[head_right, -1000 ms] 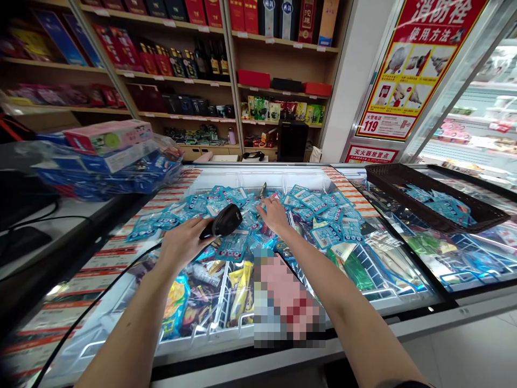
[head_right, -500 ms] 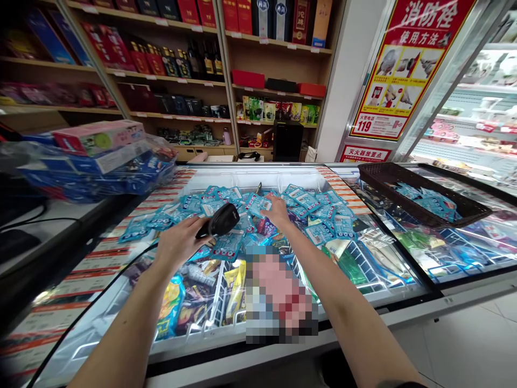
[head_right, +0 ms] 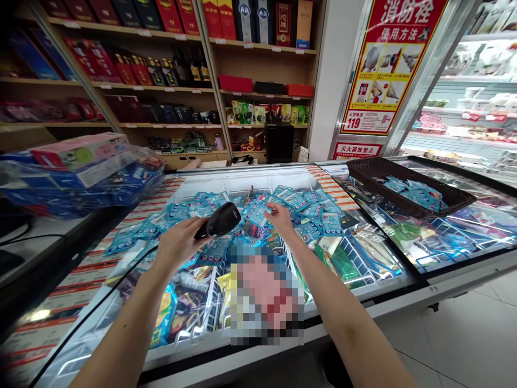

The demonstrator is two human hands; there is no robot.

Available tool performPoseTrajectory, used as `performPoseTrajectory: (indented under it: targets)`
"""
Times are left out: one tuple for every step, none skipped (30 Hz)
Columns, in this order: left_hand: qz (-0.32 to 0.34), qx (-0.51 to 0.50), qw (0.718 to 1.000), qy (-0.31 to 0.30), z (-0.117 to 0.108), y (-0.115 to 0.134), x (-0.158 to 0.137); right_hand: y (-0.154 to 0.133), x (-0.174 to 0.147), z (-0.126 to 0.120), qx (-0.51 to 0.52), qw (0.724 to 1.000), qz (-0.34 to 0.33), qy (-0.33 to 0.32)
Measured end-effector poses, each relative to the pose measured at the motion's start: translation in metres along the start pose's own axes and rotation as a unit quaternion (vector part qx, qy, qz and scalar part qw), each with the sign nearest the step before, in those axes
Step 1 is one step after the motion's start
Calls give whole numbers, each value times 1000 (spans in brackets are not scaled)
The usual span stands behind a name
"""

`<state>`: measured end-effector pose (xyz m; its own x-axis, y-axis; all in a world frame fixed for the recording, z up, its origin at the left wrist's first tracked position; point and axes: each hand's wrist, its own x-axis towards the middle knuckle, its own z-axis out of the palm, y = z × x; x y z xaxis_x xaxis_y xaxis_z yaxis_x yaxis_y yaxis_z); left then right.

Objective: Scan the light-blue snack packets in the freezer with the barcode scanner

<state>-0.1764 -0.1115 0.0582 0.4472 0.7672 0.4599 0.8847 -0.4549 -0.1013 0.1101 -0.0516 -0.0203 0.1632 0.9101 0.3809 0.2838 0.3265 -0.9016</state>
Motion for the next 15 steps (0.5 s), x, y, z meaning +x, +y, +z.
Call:
performPoseTrajectory:
  targets:
    - [0,-2,1000,-3,0,2,4,-1,-3,-2,6,1000,4,-14]
    - [0,-3,1000,-7,0,4,7,-3,-4,-3,16,1000,2,-26]
    - [1,-3,1000,-11,0,7,10,-4,-5,-5,28,999,-2,-30]
    - [1,-2,1000,-14,2,9,13,-6,-5,-5,38,999,-9,-28]
    - [-1,-1,1000,-16,3,12,15,-7,-5,-6,43,999,-17,-22]
    - [-3,-2,1000,-15,6,14,16,-7,-4,-6,42,999,-25,-16]
    - [-4,-3,1000,-13,9,17,17,-7,-4,-6,35,999,-30,-17]
    - [-5,-6,1000,-9,12,20,17,-7,-4,-5,23,999,-33,-26]
    - [-6,-9,1000,-4,15,22,17,-6,-4,-5,7,999,-32,-41]
    - [-4,-12,1000,0,17,23,16,-6,-6,-4,-12,998,-30,-56]
    - [1,-14,1000,1,20,25,14,-7,-7,-4,-38,997,-27,-68]
    - [9,-13,1000,-1,22,25,13,-9,-10,-4,-71,994,-27,-73]
    - [18,-11,1000,-6,23,25,11,-11,-12,-4,-112,991,-30,-73]
    - [26,-8,1000,-10,23,24,10,-13,-14,-4,-159,984,-38,-71]
    - [32,-5,999,-14,23,22,8,-16,-16,-5,-209,974,-49,-69]
